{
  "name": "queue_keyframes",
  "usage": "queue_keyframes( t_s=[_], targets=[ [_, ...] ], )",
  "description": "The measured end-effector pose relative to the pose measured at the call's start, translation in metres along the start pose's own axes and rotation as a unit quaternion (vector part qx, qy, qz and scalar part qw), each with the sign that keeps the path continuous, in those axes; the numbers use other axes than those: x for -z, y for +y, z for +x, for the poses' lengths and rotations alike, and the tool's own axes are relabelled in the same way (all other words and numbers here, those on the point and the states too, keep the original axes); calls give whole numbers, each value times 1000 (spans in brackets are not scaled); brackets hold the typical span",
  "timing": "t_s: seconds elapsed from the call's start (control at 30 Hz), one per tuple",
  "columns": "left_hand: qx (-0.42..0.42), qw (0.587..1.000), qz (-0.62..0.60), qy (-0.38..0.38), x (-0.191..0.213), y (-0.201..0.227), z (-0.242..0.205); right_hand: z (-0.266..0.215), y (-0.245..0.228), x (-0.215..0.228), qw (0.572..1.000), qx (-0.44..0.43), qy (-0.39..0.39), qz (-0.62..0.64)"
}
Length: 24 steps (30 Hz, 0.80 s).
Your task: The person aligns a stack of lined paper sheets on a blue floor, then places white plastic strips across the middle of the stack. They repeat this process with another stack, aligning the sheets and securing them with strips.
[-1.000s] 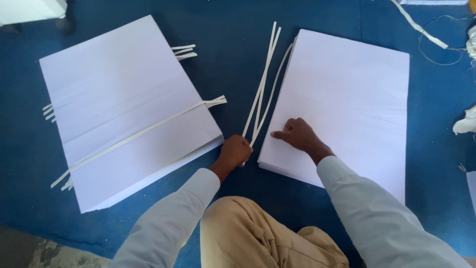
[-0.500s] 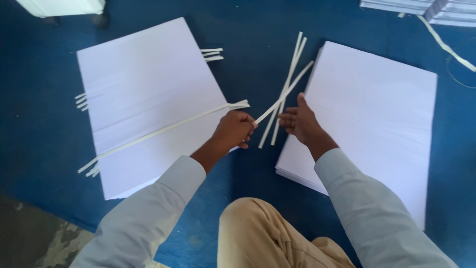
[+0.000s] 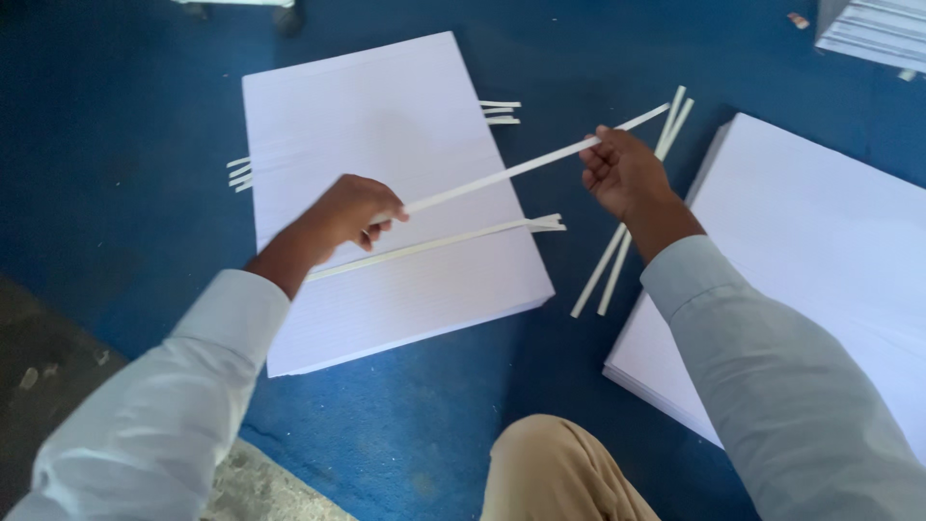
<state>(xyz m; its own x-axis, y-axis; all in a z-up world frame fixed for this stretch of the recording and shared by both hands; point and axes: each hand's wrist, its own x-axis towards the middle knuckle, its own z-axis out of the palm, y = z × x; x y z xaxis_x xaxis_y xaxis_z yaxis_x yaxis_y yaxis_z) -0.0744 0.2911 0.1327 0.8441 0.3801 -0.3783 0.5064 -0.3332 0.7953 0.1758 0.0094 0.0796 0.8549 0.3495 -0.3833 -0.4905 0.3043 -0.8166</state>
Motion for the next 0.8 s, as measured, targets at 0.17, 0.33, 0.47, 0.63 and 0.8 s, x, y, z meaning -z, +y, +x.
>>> queue_keyframes(
  t_s=[0.17, 0.33, 0.47, 0.63, 0.8],
  targets=[
    [71, 992, 59, 85, 64, -18, -3, 13, 7, -51, 999, -1, -12, -44],
    [93, 980, 33, 170, 113, -46, -5, 34, 18, -85, 995, -7, -27, -93],
    [115, 961, -5, 251, 132, -60, 2, 53, 23, -96, 990, -16, -28, -135],
    [150, 915, -135, 350, 144, -69, 19, 81, 27, -105, 983, -12, -36, -180],
    [112, 881, -261, 378, 154, -81, 44, 103, 32, -127, 979, 3, -35, -199]
  ],
)
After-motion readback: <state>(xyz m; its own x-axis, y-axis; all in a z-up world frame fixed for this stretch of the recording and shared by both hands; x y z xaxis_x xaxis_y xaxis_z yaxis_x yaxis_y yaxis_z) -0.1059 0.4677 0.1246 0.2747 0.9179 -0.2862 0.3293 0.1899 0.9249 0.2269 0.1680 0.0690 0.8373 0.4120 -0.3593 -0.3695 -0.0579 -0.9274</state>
